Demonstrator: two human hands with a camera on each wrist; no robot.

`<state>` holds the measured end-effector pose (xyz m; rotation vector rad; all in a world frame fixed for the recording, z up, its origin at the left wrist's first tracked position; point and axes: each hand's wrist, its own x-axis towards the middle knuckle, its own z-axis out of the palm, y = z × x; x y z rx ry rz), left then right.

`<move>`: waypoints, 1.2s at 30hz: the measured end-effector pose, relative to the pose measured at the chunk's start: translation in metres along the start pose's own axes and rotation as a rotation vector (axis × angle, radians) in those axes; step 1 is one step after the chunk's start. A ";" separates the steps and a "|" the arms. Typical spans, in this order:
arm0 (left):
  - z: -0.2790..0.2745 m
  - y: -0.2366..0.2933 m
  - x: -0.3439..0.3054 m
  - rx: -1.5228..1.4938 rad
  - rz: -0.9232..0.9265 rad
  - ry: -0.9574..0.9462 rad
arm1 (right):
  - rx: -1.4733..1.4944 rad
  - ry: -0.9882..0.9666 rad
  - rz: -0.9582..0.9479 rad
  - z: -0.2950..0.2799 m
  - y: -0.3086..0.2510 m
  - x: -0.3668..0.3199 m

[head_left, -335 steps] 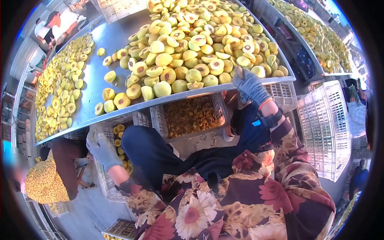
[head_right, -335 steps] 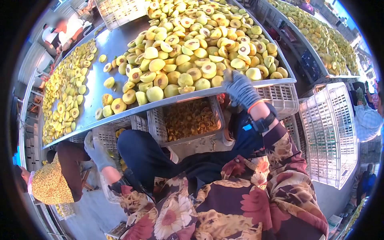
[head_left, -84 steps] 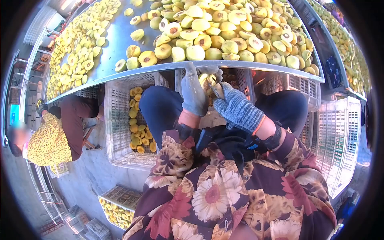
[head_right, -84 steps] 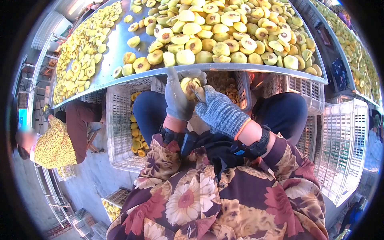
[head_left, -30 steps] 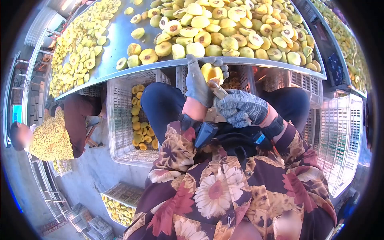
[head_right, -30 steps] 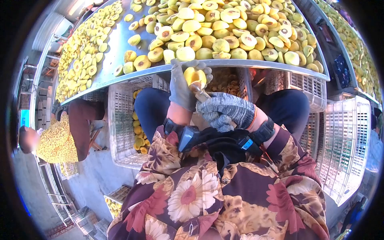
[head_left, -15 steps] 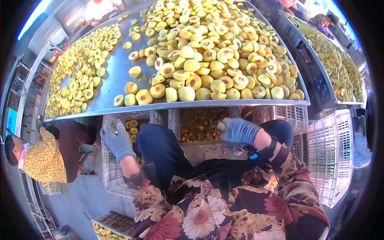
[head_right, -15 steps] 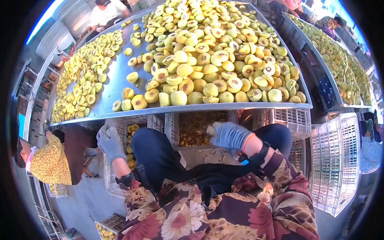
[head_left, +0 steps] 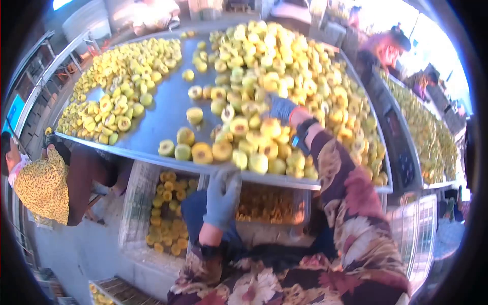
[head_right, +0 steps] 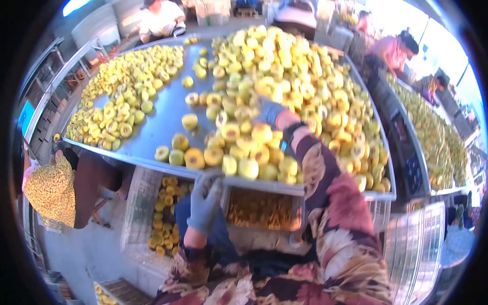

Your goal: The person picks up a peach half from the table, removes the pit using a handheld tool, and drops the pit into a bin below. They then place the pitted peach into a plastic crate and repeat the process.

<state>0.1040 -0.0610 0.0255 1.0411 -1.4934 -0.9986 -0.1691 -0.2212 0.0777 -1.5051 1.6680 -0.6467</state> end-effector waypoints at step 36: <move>0.059 0.037 -0.059 -0.321 0.085 -0.445 | 1.246 0.243 0.137 0.114 0.031 -0.280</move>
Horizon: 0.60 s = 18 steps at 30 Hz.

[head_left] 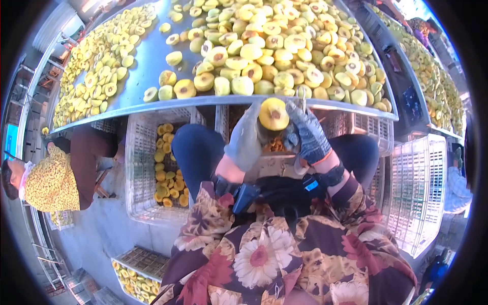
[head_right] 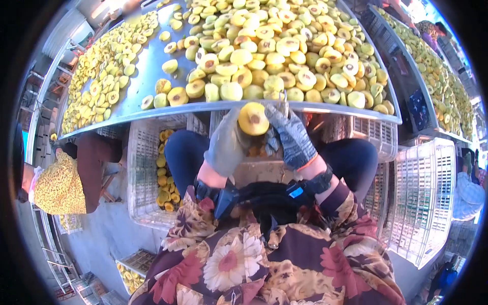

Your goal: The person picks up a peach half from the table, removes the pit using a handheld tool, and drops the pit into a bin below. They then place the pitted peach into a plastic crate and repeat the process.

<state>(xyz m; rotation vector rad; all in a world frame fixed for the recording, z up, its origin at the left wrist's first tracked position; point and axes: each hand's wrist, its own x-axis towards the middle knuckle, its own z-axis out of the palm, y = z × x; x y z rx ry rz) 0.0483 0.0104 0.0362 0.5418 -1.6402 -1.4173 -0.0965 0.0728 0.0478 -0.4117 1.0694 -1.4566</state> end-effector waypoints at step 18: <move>0.004 -0.007 0.016 -0.593 -0.509 -0.099 | -0.580 -0.005 -0.040 -0.020 -0.023 0.016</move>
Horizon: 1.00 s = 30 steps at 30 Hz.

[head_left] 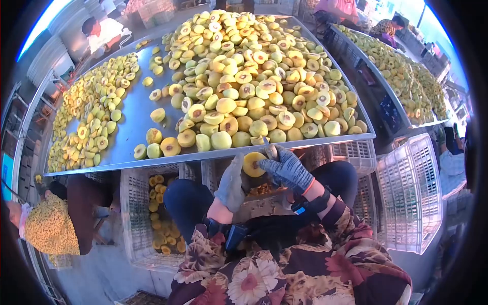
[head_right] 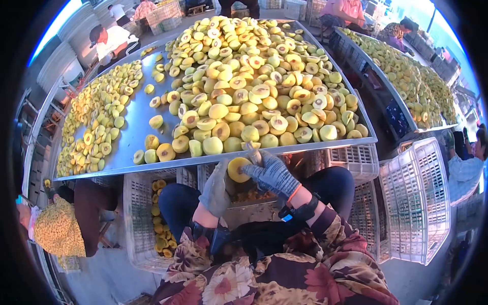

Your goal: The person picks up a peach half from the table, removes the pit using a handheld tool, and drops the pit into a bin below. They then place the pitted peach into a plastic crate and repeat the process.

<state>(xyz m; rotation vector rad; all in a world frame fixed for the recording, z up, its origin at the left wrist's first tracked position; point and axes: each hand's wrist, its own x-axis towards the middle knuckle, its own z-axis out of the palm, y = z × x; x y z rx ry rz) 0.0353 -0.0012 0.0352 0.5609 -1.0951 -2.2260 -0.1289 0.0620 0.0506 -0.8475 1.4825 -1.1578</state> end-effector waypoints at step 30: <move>-0.037 0.002 0.058 -0.110 0.035 -0.042 | -0.538 0.538 0.078 -0.184 -0.080 0.210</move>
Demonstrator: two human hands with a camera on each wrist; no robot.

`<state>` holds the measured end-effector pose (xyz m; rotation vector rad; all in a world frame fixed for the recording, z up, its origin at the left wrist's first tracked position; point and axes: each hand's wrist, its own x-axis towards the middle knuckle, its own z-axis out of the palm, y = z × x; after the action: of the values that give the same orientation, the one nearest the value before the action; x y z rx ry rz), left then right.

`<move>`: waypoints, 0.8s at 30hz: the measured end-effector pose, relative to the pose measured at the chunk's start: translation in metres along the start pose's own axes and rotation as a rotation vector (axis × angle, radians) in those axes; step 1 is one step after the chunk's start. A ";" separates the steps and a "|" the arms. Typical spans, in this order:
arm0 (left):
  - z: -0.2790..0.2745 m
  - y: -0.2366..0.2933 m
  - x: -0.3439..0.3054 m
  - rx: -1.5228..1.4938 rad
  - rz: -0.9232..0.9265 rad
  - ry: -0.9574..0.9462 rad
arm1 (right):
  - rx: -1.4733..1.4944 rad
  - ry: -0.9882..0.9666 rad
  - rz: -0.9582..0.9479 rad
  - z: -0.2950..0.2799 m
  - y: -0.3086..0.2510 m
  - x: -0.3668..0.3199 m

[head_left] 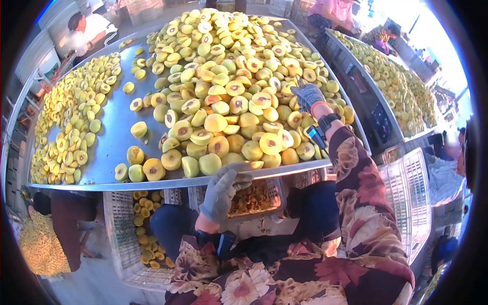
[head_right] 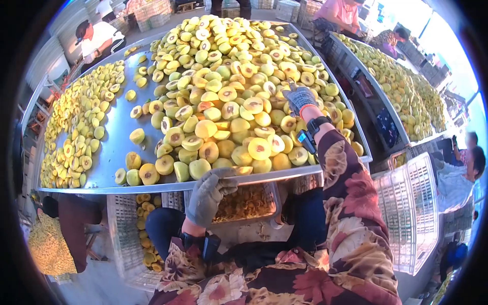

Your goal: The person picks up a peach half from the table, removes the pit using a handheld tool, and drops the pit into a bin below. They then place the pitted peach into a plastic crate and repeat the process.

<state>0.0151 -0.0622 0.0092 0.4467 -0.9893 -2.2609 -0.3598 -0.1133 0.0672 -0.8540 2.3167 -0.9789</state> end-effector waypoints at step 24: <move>0.000 0.010 -0.006 0.072 -0.071 -0.015 | -0.551 0.230 -0.600 -0.008 0.010 -0.017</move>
<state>0.0234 -0.0631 0.0170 0.5034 -1.0814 -2.3003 -0.3564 -0.0925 0.0681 -1.8178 2.6306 -0.6700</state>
